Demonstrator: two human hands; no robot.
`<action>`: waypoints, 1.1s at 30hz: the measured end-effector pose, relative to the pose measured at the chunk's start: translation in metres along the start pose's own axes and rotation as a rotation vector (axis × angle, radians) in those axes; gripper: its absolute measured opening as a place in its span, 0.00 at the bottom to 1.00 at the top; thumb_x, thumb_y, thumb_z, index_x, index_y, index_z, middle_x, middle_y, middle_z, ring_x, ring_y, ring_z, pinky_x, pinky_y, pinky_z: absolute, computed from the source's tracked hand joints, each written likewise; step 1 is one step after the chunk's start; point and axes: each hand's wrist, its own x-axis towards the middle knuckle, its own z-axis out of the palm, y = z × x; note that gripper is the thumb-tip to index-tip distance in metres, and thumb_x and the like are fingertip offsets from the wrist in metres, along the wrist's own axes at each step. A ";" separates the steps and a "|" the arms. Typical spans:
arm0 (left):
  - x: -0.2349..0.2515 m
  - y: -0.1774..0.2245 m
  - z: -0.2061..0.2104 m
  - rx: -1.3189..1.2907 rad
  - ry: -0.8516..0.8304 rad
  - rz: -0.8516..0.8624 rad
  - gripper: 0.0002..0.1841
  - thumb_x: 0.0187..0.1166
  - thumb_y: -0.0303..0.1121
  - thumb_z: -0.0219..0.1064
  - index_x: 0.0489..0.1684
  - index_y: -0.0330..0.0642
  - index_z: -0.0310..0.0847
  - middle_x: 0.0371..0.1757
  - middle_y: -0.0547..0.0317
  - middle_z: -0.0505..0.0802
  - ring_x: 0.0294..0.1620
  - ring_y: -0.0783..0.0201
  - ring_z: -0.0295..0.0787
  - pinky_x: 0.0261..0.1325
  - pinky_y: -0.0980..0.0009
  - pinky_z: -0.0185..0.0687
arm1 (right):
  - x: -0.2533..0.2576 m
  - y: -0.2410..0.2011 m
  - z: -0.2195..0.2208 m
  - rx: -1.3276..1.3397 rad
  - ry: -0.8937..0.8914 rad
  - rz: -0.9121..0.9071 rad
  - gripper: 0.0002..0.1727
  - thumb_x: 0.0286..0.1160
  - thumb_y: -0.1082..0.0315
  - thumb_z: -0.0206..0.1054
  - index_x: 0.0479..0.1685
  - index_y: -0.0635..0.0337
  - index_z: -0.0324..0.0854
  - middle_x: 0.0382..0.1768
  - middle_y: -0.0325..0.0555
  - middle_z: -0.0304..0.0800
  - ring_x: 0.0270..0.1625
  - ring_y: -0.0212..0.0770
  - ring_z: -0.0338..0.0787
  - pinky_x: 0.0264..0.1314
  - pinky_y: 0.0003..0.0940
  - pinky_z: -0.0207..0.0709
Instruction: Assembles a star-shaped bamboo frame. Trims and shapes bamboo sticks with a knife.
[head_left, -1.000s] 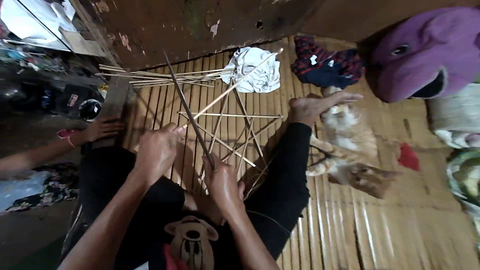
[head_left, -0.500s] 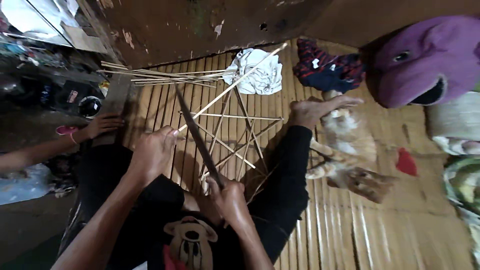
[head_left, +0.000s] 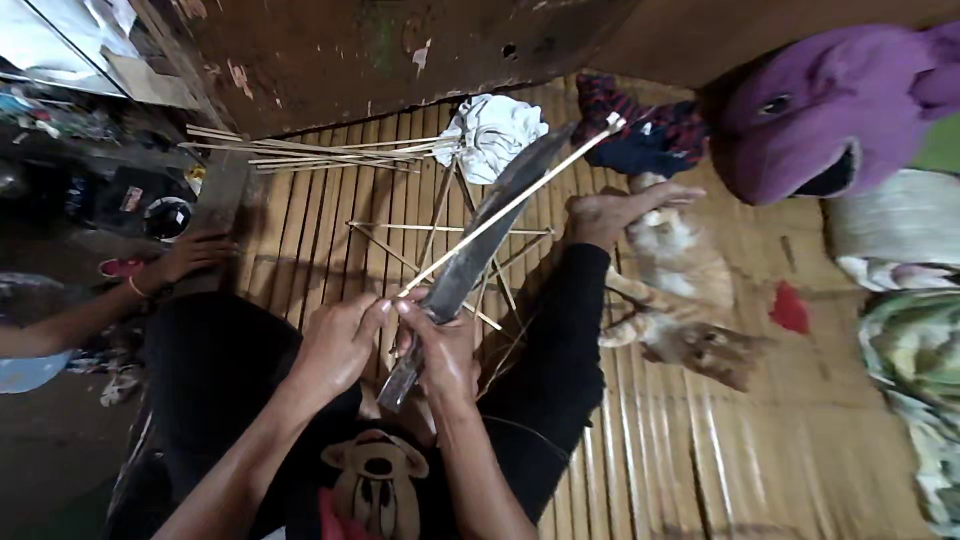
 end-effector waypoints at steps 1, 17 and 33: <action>-0.001 0.002 0.002 0.014 0.001 -0.006 0.17 0.92 0.39 0.56 0.32 0.44 0.86 0.20 0.67 0.78 0.22 0.72 0.73 0.30 0.68 0.71 | -0.001 0.002 0.002 0.013 0.004 0.008 0.08 0.65 0.86 0.70 0.38 0.68 0.82 0.14 0.43 0.84 0.10 0.29 0.79 0.15 0.22 0.78; -0.011 0.005 0.003 -0.033 -0.119 -0.019 0.12 0.88 0.34 0.58 0.54 0.46 0.89 0.31 0.66 0.87 0.28 0.75 0.78 0.35 0.74 0.75 | 0.033 -0.017 -0.015 0.100 0.142 0.038 0.04 0.77 0.82 0.66 0.39 0.65 0.82 0.16 0.43 0.83 0.10 0.30 0.77 0.13 0.23 0.77; -0.014 0.016 0.008 0.042 -0.056 -0.108 0.13 0.90 0.31 0.59 0.58 0.45 0.91 0.28 0.65 0.89 0.28 0.73 0.82 0.37 0.72 0.78 | 0.049 -0.024 -0.022 0.116 0.102 0.026 0.05 0.78 0.78 0.67 0.39 0.59 0.82 0.27 0.42 0.89 0.17 0.28 0.82 0.18 0.20 0.79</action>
